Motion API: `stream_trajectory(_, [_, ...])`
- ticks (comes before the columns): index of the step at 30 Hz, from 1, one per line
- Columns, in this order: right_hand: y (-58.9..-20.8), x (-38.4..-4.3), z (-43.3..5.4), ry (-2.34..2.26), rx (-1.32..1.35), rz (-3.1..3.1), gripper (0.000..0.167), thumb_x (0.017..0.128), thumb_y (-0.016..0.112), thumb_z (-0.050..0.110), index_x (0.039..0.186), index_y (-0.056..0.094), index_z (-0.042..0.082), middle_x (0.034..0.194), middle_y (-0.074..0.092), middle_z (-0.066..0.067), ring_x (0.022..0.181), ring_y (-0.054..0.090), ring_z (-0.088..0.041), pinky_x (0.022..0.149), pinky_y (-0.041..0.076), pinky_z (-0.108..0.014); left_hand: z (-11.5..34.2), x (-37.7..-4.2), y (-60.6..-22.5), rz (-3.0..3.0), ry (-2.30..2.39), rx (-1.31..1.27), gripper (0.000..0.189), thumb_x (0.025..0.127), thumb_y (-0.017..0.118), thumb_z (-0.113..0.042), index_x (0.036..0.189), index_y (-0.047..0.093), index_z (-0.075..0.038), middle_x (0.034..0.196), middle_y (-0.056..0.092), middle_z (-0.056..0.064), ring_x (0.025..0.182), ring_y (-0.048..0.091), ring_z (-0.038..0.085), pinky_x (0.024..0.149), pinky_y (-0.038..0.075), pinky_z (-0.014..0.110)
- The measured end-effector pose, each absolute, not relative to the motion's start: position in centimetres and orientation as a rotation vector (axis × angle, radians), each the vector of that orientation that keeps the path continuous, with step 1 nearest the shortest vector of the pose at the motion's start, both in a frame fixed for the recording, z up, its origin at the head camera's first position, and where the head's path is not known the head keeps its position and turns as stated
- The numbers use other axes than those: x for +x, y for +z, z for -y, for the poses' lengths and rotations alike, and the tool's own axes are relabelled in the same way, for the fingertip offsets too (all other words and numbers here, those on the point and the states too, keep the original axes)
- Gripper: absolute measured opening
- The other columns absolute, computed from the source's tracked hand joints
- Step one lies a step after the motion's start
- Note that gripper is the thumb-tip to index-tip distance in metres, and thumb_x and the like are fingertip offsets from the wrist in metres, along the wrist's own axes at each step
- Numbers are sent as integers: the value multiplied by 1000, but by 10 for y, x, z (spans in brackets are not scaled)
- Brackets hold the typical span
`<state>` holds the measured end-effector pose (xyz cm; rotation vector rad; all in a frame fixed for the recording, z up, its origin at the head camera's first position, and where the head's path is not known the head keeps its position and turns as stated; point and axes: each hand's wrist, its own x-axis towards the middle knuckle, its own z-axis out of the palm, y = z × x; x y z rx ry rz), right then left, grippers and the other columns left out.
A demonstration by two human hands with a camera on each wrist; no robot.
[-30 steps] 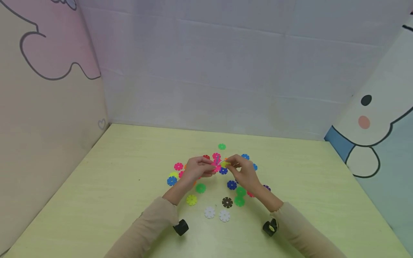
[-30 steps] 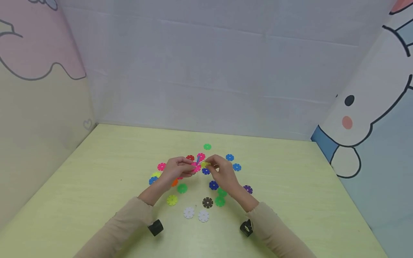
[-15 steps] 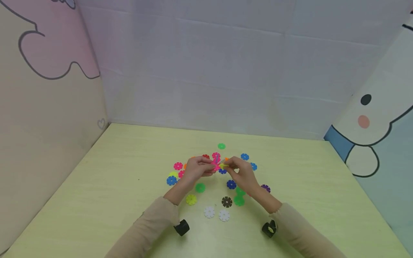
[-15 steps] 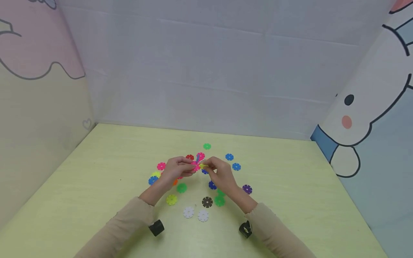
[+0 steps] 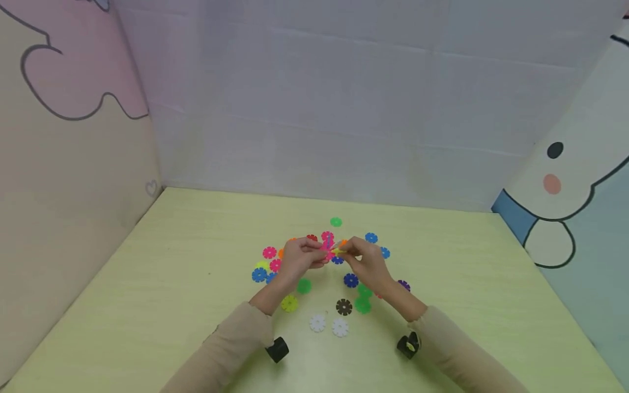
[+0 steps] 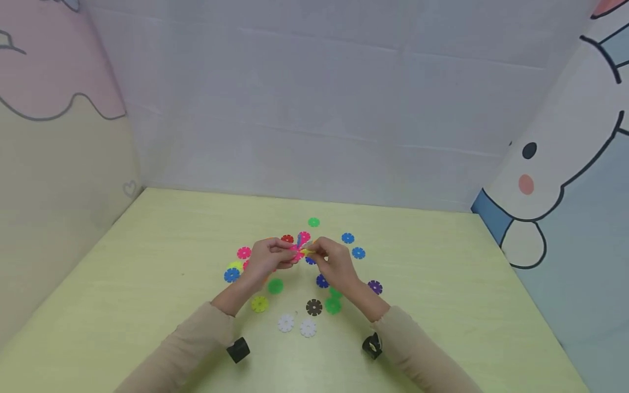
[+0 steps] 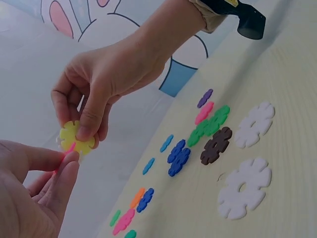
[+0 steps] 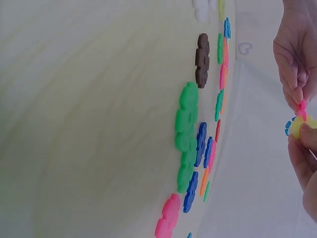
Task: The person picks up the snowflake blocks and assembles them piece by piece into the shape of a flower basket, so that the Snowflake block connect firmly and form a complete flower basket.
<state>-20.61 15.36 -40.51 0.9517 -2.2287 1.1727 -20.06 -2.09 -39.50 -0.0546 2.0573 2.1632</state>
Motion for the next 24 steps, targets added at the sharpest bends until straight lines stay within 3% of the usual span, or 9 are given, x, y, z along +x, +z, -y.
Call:
stream_trajectory(7, [-403,-207,-158,1153,1009,2349,12,78,67,-2,86,59,2,79,65,-8,72,65,-17,64,54,-23,28,-205,-400,-2142,2056,112,22,82,64,-4,102,60,3,86,66,12,79,65,24,70,54,35])
stream_trajectory(14, [-407,-215,-186,1148,865,2717,31,79,67,3,107,56,-4,89,62,-13,79,61,-22,66,52,-26,39,-211,-406,-2174,2000,87,19,81,65,-3,99,61,4,89,66,12,78,66,25,68,55,32])
stream_trajectory(19, [-415,-222,-206,1005,804,2934,33,77,70,6,106,61,-5,87,62,-9,78,58,-19,68,50,-28,48,-212,-408,-2202,1967,86,22,81,66,-3,101,60,3,89,65,12,82,65,32,69,54,30])
stream_trajectory(24, [-422,-225,-214,946,786,3070,30,75,73,11,101,65,-1,82,58,-2,76,51,-15,67,46,-26,53,-211,-405,-2190,1966,76,21,80,66,-2,100,61,2,87,64,10,74,66,24,68,55,31])
